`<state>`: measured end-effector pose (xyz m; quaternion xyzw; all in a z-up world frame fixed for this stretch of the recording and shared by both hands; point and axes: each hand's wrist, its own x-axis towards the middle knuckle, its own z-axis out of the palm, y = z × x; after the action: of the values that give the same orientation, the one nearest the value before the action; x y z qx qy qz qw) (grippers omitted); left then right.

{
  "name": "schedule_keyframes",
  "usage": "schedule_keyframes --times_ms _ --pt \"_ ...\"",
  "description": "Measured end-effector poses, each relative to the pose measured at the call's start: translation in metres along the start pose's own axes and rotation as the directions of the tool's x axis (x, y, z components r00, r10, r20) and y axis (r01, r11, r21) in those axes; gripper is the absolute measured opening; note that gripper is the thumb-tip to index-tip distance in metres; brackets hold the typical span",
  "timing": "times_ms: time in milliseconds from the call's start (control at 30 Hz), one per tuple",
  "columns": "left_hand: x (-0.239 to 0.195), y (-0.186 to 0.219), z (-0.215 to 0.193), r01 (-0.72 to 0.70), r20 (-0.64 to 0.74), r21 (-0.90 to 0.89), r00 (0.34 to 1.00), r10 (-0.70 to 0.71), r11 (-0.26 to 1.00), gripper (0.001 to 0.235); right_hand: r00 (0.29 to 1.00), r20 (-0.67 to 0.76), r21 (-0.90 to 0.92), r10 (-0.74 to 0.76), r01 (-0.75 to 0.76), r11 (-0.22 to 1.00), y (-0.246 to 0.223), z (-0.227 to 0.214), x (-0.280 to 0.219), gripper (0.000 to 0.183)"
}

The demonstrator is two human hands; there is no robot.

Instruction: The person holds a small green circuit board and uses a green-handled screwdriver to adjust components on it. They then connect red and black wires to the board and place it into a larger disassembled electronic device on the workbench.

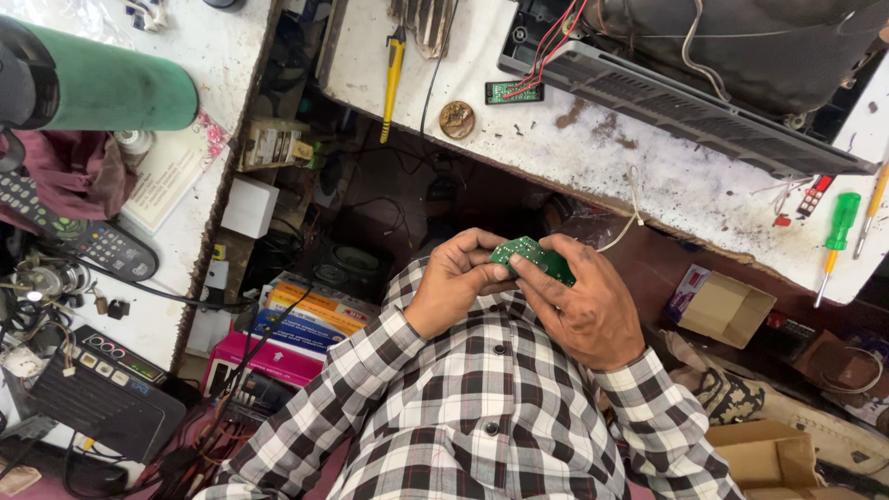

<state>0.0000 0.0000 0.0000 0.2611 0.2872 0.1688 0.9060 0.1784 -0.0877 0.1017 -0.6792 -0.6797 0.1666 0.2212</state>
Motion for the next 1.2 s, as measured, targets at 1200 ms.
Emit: schedule_keyframes --times_ms 1200 --pt "-0.01 0.021 0.02 -0.08 -0.051 0.244 0.994 0.095 0.966 0.051 0.889 0.199 0.34 0.412 -0.456 0.822 -0.005 -0.01 0.001 0.033"
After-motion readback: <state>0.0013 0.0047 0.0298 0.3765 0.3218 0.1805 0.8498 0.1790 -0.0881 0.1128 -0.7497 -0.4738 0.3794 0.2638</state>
